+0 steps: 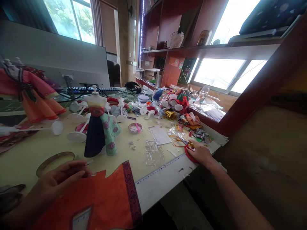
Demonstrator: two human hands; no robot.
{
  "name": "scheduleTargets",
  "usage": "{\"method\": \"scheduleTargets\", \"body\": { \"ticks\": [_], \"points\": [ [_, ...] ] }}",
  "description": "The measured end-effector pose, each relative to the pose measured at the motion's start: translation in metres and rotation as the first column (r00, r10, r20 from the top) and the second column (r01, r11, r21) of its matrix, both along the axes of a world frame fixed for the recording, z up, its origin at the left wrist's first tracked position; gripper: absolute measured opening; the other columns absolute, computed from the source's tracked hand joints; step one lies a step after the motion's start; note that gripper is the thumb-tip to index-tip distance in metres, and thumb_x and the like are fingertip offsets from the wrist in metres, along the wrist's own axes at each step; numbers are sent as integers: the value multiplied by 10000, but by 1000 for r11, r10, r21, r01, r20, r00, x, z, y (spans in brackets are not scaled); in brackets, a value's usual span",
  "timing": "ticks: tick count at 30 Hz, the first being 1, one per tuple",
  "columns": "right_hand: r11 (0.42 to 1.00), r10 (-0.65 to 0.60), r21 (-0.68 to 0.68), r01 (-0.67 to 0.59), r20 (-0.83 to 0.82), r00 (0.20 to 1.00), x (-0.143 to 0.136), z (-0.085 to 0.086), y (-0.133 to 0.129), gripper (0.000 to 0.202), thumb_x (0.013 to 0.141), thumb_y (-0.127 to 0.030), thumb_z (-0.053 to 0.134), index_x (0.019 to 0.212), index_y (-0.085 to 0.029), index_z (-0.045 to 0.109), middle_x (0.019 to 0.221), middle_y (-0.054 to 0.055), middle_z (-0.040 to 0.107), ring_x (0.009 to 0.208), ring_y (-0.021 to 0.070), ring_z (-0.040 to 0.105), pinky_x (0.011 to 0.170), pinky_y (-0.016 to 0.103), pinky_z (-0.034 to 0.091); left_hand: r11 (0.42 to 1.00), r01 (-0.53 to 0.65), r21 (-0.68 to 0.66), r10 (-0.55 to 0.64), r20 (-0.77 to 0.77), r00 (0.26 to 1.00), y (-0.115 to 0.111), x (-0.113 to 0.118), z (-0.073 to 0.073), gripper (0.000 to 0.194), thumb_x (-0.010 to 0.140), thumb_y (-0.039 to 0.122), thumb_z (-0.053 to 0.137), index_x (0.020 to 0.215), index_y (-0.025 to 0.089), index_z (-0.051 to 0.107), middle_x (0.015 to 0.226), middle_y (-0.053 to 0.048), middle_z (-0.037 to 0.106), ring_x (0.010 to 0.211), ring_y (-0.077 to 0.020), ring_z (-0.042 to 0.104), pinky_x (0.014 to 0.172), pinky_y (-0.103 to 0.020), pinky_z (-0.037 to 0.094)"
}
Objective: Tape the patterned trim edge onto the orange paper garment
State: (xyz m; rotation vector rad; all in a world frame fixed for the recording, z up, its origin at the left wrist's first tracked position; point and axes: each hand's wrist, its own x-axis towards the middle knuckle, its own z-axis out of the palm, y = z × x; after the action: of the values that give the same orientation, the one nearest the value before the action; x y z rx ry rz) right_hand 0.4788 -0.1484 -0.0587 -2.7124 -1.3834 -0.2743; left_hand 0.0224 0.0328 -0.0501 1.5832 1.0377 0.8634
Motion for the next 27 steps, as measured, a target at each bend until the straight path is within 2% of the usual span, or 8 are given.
{"method": "scheduleTargets", "body": {
  "ticks": [3, 8, 11, 14, 16, 19, 22, 27],
  "points": [
    [999, 32, -5, -32, 7, 999, 5, -3, 2, 496, 804, -437, 471, 1214, -171, 559, 1167, 119, 620, 995, 310, 610, 776, 392, 486, 980, 148, -131, -131, 130, 983, -3, 1, 2, 345, 705, 398, 680, 957, 184, 581, 786, -35, 734, 810, -203, 692, 771, -281, 534],
    [994, 103, 28, -104, 28, 994, 4, -1, 5, 397, 782, -451, 490, 1019, -187, 666, 1037, 165, 653, 938, 364, 605, 721, 443, 472, 935, 306, -179, -267, 209, 941, -1, -4, 5, 292, 778, 321, 638, 1018, 176, 558, 845, -52, 740, 890, -193, 679, 845, -301, 498],
    [970, 154, 175, -167, 85, 984, -25, 7, 14, 345, 816, -417, 457, 990, -197, 657, 1067, 163, 631, 1018, 365, 559, 779, 468, 449, 917, 352, -186, -307, 233, 923, -2, -5, 4, 294, 801, 303, 615, 1054, 172, 546, 883, -66, 739, 928, -196, 669, 874, -318, 478],
    [855, 379, 368, -365, 35, 925, -84, 15, 28, 287, 860, -412, 445, 959, -221, 635, 990, 80, 652, 954, 245, 600, 838, 379, 468, 900, 397, -182, -353, 231, 906, -2, -5, 4, 306, 816, 293, 601, 1091, 175, 537, 921, -76, 736, 959, -200, 659, 888, -329, 462],
    [734, 593, 505, -455, -148, 792, -134, 20, 41, 205, 853, -356, 513, 933, -215, 638, 940, 67, 653, 893, 214, 611, 797, 345, 491, 885, 430, -176, -387, 236, 892, -3, -6, 5, 310, 821, 283, 598, 1106, 180, 536, 934, -76, 734, 977, -201, 653, 896, -331, 453],
    [657, 745, 595, -463, -422, 516, -201, 26, 59, 138, 860, -271, 534, 918, -221, 649, 895, 43, 649, 839, 173, 611, 746, 294, 492, 869, 461, -183, -413, 245, 877, -6, -6, 8, 312, 820, 266, 601, 1114, 187, 534, 952, -73, 732, 978, -198, 652, 886, -325, 452],
    [664, 743, 607, -437, -603, 292, -242, 28, 74, 128, 848, -236, 544, 898, -212, 659, 840, 25, 638, 780, 151, 596, 712, 277, 472, 855, 479, -200, -430, 245, 869, -8, -7, 8, 322, 825, 251, 595, 1133, 190, 522, 971, -72, 728, 978, -191, 647, 868, -316, 453],
    [730, 648, 562, -389, -750, 132, -262, 20, 88, 143, 826, -258, 561, 883, -188, 672, 837, 30, 646, 789, 154, 583, 715, 283, 448, 841, 505, -192, -455, 253, 854, -6, -6, 5, 337, 835, 233, 574, 1162, 187, 512, 978, -72, 724, 964, -182, 639, 865, -316, 444]
  ]
}}
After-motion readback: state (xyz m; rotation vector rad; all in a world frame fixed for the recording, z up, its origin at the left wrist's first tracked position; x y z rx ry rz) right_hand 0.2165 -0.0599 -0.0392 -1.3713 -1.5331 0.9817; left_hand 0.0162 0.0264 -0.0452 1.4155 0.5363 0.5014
